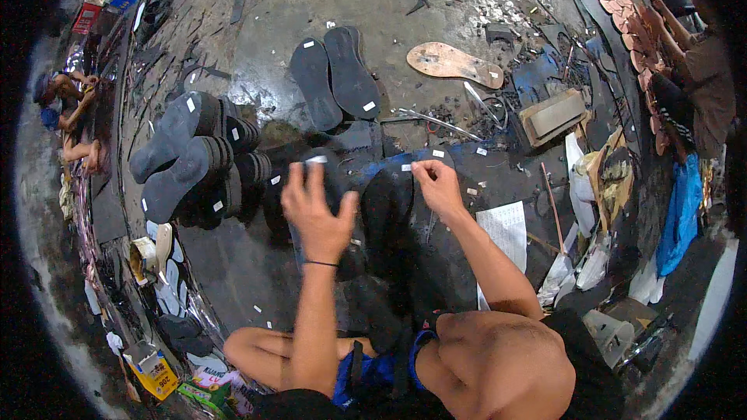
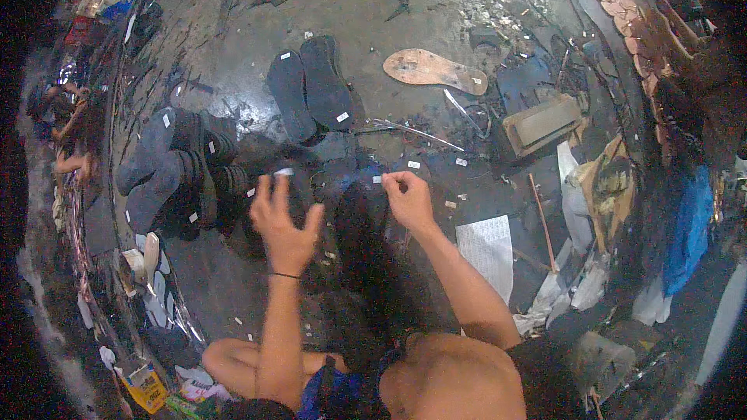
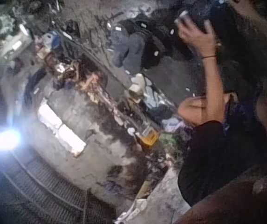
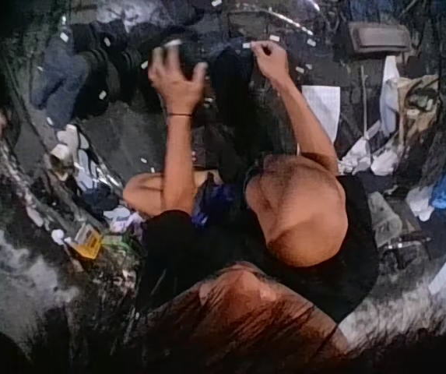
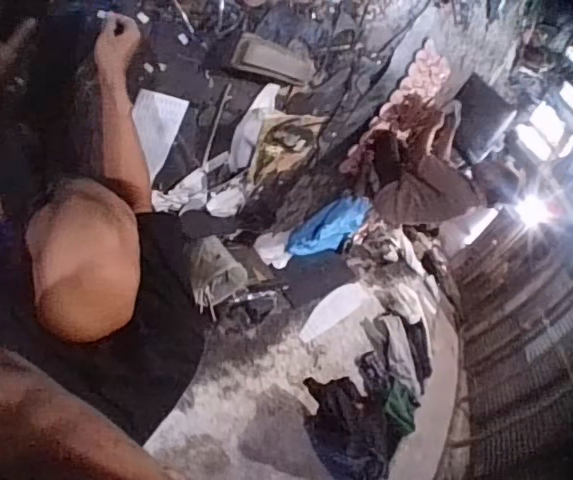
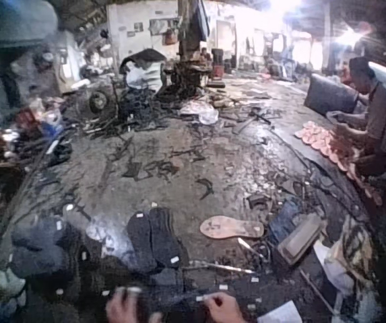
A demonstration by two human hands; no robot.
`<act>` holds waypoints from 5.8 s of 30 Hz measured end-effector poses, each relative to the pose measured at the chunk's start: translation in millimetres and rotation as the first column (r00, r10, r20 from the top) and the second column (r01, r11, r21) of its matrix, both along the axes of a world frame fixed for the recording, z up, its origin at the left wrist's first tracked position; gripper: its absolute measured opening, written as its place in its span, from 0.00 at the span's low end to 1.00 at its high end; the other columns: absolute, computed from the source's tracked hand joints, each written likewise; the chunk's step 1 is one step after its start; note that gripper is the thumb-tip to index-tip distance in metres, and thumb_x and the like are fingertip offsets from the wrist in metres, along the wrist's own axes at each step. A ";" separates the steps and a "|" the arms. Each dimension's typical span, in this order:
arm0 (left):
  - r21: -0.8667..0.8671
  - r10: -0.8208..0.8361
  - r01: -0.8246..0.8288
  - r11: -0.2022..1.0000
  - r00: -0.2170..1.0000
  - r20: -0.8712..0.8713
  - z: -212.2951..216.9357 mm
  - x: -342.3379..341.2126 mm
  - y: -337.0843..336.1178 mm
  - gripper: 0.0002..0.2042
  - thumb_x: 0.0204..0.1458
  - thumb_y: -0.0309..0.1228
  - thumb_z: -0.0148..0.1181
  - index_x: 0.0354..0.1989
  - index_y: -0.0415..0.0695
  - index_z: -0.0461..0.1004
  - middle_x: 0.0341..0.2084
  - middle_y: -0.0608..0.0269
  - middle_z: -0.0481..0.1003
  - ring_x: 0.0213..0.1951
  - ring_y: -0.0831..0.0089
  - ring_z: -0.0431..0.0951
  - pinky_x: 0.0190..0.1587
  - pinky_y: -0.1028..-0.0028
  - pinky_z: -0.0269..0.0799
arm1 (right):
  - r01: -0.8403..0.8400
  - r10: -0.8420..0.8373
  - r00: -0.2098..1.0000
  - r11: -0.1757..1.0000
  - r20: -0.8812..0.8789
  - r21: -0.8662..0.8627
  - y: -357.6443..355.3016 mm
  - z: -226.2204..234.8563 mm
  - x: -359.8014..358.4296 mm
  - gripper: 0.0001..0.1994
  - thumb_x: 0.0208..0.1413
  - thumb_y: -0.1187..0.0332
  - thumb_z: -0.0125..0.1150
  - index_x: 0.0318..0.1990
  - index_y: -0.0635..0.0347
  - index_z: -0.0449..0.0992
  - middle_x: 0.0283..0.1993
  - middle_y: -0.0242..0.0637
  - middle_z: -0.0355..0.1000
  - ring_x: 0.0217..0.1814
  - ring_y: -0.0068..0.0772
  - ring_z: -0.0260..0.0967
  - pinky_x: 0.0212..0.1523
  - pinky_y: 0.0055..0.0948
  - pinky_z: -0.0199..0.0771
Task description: The person sits on the floor and repeatedly peels small white labels from a sheet, then sticks them onto black shoe soles. The person also handles a light-colored insole, applying labels to it as well. Finished soles are stacked nearby.
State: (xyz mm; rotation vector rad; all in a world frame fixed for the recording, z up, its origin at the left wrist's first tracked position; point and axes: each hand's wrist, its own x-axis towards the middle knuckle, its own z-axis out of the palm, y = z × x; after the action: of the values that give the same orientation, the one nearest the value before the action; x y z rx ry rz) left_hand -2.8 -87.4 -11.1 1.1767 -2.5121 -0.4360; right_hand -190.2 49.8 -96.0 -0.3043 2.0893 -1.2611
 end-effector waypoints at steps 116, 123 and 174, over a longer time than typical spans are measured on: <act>0.441 0.373 -0.482 0.757 0.873 0.315 53.7 78.0 19.9 0.30 0.47 0.48 0.70 0.47 0.31 0.73 0.36 0.35 0.80 0.42 0.43 0.82 0.45 0.52 0.77 | -0.576 0.625 0.762 0.775 0.172 -0.262 -85.8 60.0 -73.8 0.43 0.49 0.62 0.78 0.67 0.69 0.57 0.63 0.52 0.68 0.66 0.44 0.66 0.69 0.42 0.62; 0.209 0.178 -0.317 0.925 0.848 0.499 -24.2 119.8 45.2 0.37 0.50 0.50 0.69 0.58 0.33 0.62 0.53 0.40 0.69 0.58 0.44 0.70 0.60 0.52 0.69 | -0.941 0.960 0.169 0.224 -0.221 0.253 -270.4 51.2 -151.0 0.36 0.50 0.47 0.75 0.61 0.61 0.73 0.60 0.49 0.72 0.64 0.45 0.67 0.63 0.44 0.69; 0.748 0.862 -0.627 -0.219 -0.483 -0.152 -41.3 672.6 -9.7 0.30 0.52 0.47 0.71 0.53 0.36 0.72 0.44 0.57 0.79 0.40 0.64 0.82 0.37 0.63 0.78 | -0.952 0.942 -0.293 -0.304 -0.162 -0.046 -343.1 23.5 746.4 0.38 0.63 0.43 0.55 0.60 0.79 0.68 0.59 0.71 0.69 0.63 0.65 0.69 0.62 0.48 0.70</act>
State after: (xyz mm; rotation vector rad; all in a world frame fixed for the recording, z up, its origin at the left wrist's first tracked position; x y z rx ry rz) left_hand 669.8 -97.1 -52.4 2.0502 -0.0577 -0.5891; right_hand 556.2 -293.3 -72.6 -1.7796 0.8266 -0.1797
